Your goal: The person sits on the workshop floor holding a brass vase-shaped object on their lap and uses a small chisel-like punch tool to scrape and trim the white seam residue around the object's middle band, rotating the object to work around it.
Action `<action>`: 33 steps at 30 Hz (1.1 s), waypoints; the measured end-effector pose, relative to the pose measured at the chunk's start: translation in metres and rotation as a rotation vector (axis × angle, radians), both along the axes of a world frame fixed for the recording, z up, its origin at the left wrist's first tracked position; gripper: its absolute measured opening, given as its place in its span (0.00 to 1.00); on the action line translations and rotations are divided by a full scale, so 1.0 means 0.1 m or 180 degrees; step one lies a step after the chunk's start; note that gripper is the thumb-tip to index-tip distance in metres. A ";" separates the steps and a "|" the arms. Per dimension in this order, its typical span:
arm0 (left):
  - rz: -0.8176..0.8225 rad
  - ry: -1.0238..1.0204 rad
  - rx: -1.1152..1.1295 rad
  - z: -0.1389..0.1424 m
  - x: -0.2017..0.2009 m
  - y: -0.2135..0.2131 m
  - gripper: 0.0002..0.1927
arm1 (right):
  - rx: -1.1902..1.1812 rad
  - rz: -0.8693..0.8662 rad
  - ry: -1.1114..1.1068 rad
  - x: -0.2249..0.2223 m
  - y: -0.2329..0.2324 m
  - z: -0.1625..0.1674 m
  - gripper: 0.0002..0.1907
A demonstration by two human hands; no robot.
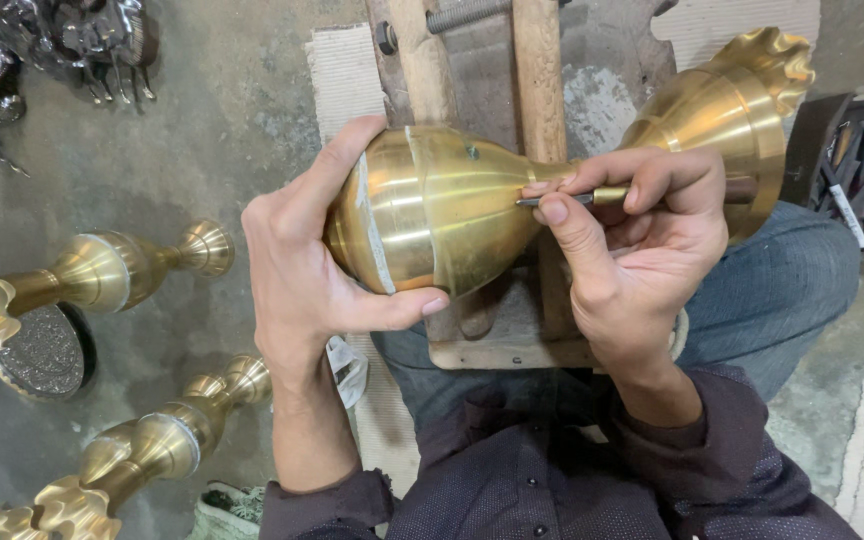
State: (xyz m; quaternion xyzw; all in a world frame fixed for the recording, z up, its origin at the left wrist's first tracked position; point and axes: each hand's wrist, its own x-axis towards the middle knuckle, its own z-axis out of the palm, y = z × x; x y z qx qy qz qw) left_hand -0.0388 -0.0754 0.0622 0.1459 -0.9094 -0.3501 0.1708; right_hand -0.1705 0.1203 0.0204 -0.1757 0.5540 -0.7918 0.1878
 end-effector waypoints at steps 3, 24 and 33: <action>-0.0022 -0.0006 0.0028 0.01 -0.02 -0.02 0.48 | 0.0025 0.0051 0.0040 -0.01 0.01 0.00 0.21; -0.0038 -0.0258 0.0269 0.07 -0.12 -0.12 0.47 | -0.0061 -0.0004 0.0117 -0.06 -0.04 -0.04 0.21; 0.0030 -0.0271 0.0346 0.08 -0.16 -0.16 0.46 | -0.0047 0.0078 0.0210 -0.12 -0.06 -0.02 0.20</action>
